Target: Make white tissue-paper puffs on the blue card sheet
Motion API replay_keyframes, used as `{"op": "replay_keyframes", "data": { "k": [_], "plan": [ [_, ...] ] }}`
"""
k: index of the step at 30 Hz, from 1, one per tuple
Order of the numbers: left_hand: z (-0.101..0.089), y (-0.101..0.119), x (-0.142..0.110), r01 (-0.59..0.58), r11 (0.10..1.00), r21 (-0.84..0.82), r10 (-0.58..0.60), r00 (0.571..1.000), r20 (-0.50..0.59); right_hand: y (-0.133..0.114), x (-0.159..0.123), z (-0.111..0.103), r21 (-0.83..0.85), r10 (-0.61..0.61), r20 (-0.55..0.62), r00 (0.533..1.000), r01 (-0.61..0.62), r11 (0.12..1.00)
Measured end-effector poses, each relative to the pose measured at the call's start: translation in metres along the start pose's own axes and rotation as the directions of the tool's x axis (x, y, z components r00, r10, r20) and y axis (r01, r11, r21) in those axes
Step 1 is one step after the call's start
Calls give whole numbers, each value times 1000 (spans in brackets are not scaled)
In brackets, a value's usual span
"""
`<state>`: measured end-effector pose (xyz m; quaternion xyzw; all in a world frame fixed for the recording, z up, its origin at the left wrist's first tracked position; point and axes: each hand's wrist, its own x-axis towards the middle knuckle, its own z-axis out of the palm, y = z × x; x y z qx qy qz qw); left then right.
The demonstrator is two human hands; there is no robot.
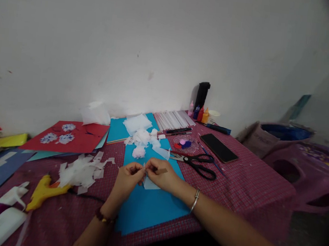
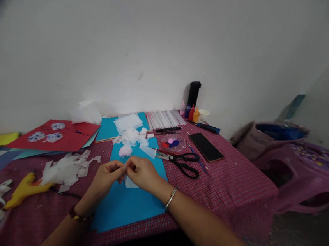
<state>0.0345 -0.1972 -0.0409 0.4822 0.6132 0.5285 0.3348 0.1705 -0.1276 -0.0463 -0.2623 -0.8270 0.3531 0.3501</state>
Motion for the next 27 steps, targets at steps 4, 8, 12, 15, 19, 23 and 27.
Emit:
{"op": "replay_keyframes", "data": {
  "k": [4,8,12,15,19,23,27],
  "plan": [
    [0,-2,1,-23,998,56,24,999,-29,0,0,1,-10,-4,0,1000,4,1000],
    [-1,2,-1,-66,989,130,73,996,-49,2,1,1,-7,20,15,1000,-19,1000],
    [0,9,-4,-119,973,196,131,990,-53,3,1,1,-9,-4,24,1000,4,1000],
    [0,11,-6,-145,965,218,156,987,-36,2,1,1,19,-5,18,1000,4,1000],
    [-1,9,-4,-148,968,203,149,989,12,-1,1,-1,190,63,46,997,-70,979],
    [0,7,-2,-137,974,179,133,990,36,-2,2,-1,294,102,59,993,-115,949],
    [0,7,-2,-135,975,178,129,991,45,1,3,1,320,113,71,991,-130,939]
  ]
}}
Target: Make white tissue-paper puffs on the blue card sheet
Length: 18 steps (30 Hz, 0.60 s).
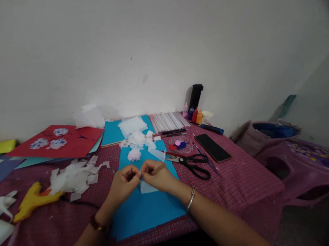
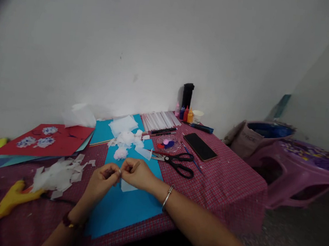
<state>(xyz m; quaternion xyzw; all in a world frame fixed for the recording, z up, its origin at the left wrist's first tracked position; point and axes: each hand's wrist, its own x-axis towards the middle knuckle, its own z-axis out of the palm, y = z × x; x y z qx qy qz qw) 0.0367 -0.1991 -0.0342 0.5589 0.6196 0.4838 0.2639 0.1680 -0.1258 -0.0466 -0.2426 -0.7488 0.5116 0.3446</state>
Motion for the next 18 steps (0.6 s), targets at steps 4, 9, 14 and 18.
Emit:
{"op": "replay_keyframes", "data": {
  "k": [4,9,14,18],
  "plan": [
    [0,1,-2,0,1000,14,0,1000,-10,1,0,0,8,21,8,1000,-21,1000],
    [1,5,-4,5,1000,15,-5,1000,-24,-7,0,-1,102,88,41,995,-91,991],
    [-1,9,-4,23,998,-50,-23,1000,-5,-10,1,-3,201,154,123,980,-176,964],
    [-2,6,-4,48,990,-132,-45,999,27,-8,2,-3,285,186,145,972,-221,933]
  ]
}}
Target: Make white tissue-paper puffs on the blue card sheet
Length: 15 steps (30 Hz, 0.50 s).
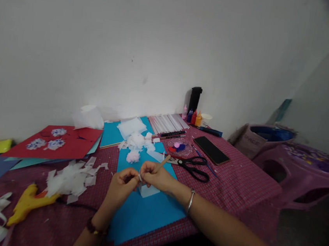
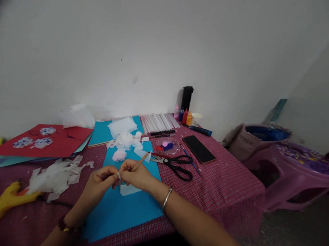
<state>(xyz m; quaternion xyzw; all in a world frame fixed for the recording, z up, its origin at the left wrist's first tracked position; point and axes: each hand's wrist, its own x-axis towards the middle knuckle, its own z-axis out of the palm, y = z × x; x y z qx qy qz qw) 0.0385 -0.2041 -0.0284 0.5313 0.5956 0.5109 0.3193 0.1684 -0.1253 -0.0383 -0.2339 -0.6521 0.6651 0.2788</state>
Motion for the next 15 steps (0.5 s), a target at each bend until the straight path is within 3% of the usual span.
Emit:
{"op": "replay_keyframes", "data": {
  "k": [8,15],
  "plan": [
    [0,-4,2,-23,1000,-13,23,1000,-1,2,1,0,71,-12,12,1000,11,997],
    [0,0,1,5,1000,4,-5,1000,20,2,1,-2,-93,-56,-37,998,52,994]
  ]
}}
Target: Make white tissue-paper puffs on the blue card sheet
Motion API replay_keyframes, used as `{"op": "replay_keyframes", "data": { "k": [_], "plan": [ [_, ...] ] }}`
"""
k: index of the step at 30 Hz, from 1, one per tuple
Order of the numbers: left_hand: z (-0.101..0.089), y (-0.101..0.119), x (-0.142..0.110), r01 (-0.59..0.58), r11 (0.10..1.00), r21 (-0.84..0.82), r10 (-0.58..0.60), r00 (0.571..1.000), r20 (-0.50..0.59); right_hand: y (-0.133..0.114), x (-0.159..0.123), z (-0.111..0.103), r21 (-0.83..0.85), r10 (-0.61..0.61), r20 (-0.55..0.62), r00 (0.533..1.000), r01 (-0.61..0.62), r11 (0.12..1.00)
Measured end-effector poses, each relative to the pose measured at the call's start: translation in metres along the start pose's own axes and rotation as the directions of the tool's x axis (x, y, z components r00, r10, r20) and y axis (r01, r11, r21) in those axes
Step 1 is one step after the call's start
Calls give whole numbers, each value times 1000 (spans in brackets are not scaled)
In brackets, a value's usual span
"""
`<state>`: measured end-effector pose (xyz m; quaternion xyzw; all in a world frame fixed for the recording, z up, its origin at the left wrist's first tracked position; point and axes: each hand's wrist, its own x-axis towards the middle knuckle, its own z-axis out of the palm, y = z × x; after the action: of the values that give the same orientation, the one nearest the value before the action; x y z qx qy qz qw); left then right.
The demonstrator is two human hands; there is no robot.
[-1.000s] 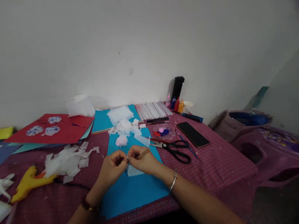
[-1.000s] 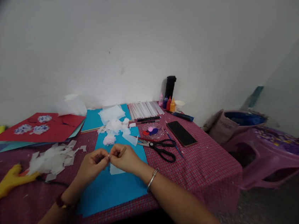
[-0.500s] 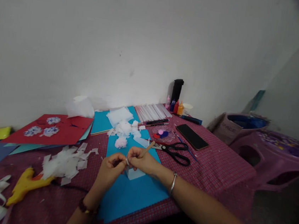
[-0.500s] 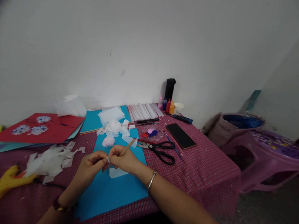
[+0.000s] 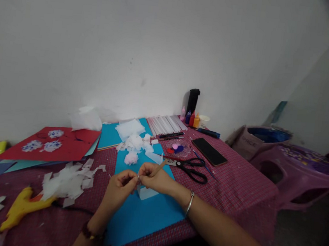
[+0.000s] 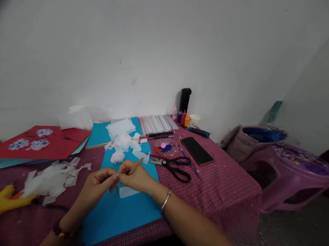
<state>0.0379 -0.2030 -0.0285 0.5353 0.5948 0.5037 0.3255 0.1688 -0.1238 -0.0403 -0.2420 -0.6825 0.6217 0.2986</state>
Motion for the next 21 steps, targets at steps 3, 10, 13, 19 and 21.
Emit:
{"op": "replay_keyframes", "data": {
  "k": [3,10,13,19,21],
  "plan": [
    [1,1,-1,-4,1000,23,5,1000,-5,2,-1,0,-50,-31,-9,999,30,998],
    [0,-8,0,21,998,-55,-21,1000,5,-2,-3,1,-32,-23,31,999,24,999],
    [0,-14,1,51,989,-139,-48,998,30,-6,-4,2,-27,12,33,999,-11,1000],
    [2,-9,2,86,979,-182,-78,996,53,-3,-3,2,-55,-26,43,999,28,998],
    [2,-7,2,84,984,-160,-78,996,39,1,-3,2,-76,-33,44,999,36,996]
  ]
}}
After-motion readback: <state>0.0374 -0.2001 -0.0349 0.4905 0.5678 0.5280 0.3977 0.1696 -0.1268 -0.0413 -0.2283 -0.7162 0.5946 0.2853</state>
